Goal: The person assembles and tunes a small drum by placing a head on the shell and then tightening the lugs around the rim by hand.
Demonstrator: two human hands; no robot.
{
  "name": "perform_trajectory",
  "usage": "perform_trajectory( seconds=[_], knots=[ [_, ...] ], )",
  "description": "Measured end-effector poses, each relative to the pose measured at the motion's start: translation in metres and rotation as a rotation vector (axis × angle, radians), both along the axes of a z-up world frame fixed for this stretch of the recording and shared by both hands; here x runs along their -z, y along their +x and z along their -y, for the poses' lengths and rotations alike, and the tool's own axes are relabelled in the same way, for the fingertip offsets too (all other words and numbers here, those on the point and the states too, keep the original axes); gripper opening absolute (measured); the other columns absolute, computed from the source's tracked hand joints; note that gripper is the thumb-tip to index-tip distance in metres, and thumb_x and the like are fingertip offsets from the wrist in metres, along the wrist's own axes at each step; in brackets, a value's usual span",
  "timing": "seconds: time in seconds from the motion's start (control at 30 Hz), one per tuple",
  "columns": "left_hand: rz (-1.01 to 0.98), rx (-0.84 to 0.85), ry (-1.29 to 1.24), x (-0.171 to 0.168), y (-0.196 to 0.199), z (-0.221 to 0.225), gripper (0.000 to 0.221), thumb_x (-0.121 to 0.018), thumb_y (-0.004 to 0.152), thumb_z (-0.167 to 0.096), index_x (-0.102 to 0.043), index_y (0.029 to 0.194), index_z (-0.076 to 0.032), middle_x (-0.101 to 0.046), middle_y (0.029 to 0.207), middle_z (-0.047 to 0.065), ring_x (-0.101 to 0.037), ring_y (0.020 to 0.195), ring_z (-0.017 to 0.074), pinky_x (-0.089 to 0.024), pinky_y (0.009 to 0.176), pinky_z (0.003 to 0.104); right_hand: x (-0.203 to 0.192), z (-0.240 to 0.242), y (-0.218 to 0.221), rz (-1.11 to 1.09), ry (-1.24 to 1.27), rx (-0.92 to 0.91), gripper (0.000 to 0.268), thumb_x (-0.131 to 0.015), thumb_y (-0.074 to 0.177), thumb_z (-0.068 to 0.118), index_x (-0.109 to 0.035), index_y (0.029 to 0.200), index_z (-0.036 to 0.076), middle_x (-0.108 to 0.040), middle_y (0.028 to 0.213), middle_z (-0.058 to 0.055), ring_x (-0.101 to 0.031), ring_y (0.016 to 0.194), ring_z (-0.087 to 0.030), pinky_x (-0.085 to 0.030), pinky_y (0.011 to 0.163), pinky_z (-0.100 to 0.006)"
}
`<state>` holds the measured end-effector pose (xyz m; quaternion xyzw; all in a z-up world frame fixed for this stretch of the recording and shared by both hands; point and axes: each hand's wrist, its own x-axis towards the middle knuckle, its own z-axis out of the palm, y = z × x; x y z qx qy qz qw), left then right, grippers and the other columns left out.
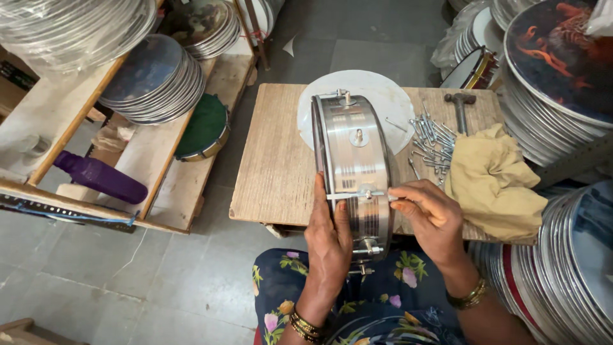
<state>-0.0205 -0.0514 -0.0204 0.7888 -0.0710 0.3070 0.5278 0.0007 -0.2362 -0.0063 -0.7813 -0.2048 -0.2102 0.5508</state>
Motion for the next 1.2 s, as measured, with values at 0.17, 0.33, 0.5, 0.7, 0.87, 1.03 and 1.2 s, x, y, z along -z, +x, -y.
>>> perform_trajectory(
  seconds=[0.17,0.33,0.5,0.7,0.87,1.03,1.2],
  knots=[
    [-0.030,0.000,-0.031,0.001,-0.002,-0.001,0.051,-0.054,0.106,-0.006,-0.038,0.150,0.013,-0.055,0.143,0.036,-0.062,0.131,0.0452,-0.052,0.105,0.042,-0.002,-0.011,0.000,0.053,-0.021,0.009,0.020,-0.070,0.092,-0.005,-0.072,0.112,-0.002,-0.068,0.103,-0.010,-0.067,0.088,-0.013,-0.056,0.076,-0.024],
    [-0.040,0.003,-0.039,-0.003,-0.002,-0.004,0.052,-0.054,0.105,-0.006,-0.037,0.150,0.014,-0.055,0.142,0.037,-0.063,0.128,0.0457,-0.054,0.101,0.042,-0.004,-0.016,0.000,0.056,-0.024,0.015,0.021,-0.070,0.093,-0.004,-0.071,0.114,-0.002,-0.067,0.105,-0.010,-0.068,0.089,-0.014,-0.058,0.075,-0.025],
    [-0.055,0.012,-0.046,-0.004,-0.004,-0.005,0.053,-0.054,0.105,-0.005,-0.037,0.151,0.013,-0.056,0.141,0.037,-0.064,0.126,0.0457,-0.055,0.099,0.042,-0.001,-0.015,0.004,0.120,-0.105,0.086,0.018,-0.074,0.092,-0.002,-0.071,0.109,-0.003,-0.069,0.105,-0.009,-0.066,0.096,-0.017,-0.054,0.083,-0.028],
    [-0.016,0.025,-0.026,-0.006,-0.006,-0.005,0.055,-0.055,0.105,-0.004,-0.034,0.153,0.012,-0.055,0.143,0.037,-0.063,0.127,0.0470,-0.055,0.100,0.043,0.014,-0.017,0.009,0.158,-0.058,0.095,0.018,-0.074,0.091,0.004,-0.069,0.108,-0.001,-0.063,0.130,-0.015,-0.063,0.116,-0.024,-0.053,0.097,-0.032],
    [-0.035,0.036,-0.028,-0.006,-0.005,-0.004,0.054,-0.055,0.105,-0.004,-0.034,0.153,0.012,-0.054,0.144,0.037,-0.064,0.126,0.0467,-0.055,0.099,0.043,0.023,-0.019,0.011,0.174,-0.049,0.116,0.019,-0.074,0.095,0.012,-0.068,0.107,0.000,-0.064,0.133,-0.014,-0.063,0.119,-0.023,-0.052,0.101,-0.033],
    [-0.005,0.026,-0.002,-0.005,-0.005,-0.004,0.054,-0.055,0.105,-0.004,-0.034,0.152,0.012,-0.054,0.144,0.038,-0.062,0.128,0.0479,-0.055,0.101,0.044,0.023,-0.018,0.013,0.182,-0.038,0.096,0.021,-0.069,0.099,0.019,-0.070,0.109,0.001,-0.063,0.135,-0.016,-0.061,0.121,-0.023,-0.051,0.102,-0.032],
    [0.004,0.025,0.003,-0.006,-0.005,-0.003,0.054,-0.055,0.106,-0.005,-0.035,0.152,0.012,-0.055,0.144,0.037,-0.063,0.127,0.0471,-0.055,0.100,0.044,0.027,-0.019,0.018,0.230,-0.013,0.106,0.029,-0.069,0.101,0.029,-0.068,0.108,0.000,-0.062,0.135,-0.016,-0.062,0.120,-0.021,-0.054,0.096,-0.031]
  ],
)
